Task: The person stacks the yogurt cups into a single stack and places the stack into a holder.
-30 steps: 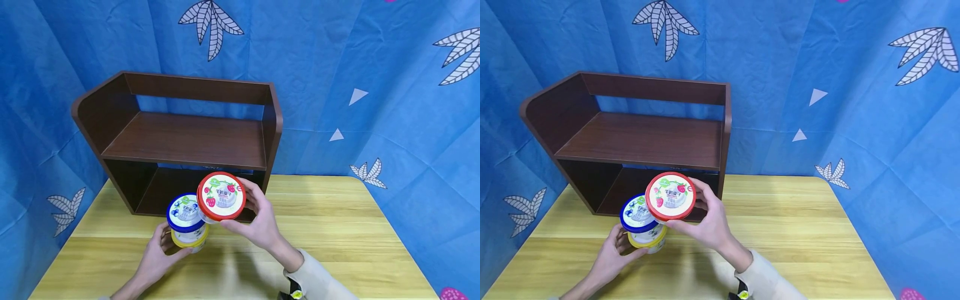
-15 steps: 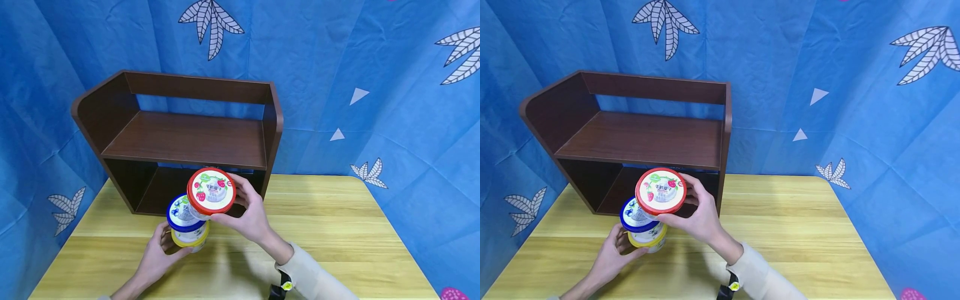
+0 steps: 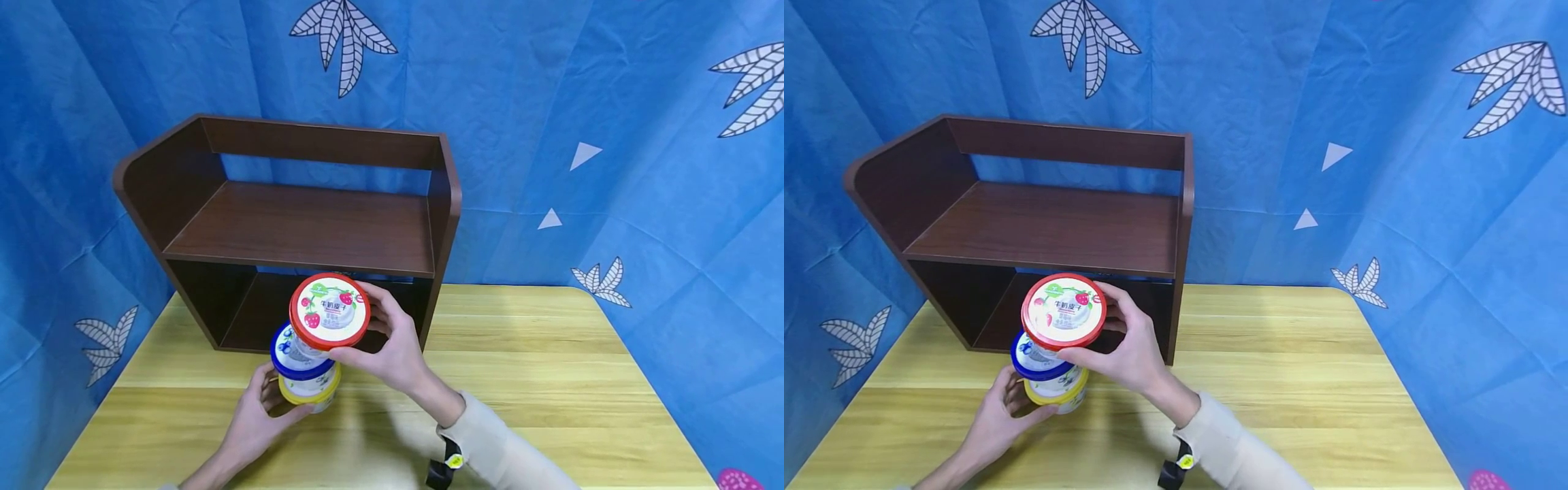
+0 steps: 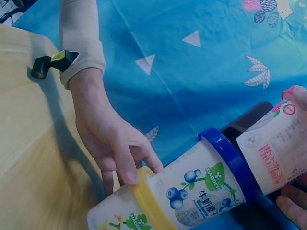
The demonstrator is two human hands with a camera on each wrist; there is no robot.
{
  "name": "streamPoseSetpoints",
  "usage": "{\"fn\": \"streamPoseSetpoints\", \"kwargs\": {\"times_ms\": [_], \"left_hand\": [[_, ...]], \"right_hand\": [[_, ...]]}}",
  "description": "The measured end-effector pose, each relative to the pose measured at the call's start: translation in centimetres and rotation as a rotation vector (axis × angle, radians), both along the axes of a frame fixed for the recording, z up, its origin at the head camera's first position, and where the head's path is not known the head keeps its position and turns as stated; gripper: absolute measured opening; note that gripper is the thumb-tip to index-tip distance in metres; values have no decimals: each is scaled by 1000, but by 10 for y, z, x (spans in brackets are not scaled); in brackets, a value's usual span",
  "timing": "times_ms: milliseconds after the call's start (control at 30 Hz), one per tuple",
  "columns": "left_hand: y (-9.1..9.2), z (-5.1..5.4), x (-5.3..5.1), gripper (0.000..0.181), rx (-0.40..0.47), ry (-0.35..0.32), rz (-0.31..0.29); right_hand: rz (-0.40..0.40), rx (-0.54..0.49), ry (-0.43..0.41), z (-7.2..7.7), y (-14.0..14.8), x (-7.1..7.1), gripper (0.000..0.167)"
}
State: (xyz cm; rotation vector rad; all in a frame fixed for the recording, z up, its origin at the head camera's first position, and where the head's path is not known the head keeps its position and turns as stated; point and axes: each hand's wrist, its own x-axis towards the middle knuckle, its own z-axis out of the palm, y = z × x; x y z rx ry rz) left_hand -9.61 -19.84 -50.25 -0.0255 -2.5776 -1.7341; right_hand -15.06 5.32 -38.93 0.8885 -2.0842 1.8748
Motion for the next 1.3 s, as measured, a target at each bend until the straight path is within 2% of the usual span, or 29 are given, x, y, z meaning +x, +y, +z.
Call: {"fn": "streamPoseSetpoints", "kwargs": {"times_ms": [367,933,1100,1300], "left_hand": [[0,1,1,88,3,17,-6],[0,2,1,87,-15,21,-8],[1,2,1,87,-22,40,-10],[1,2,0,85,-24,22,-1]], "right_hand": [[22,19,35,0,-8,-4,88],[51,93,3,4,-16,-10,88],[62,104,-7,4,-19,-11,79],[54,102,-20,2,-20,-11,63]]}}
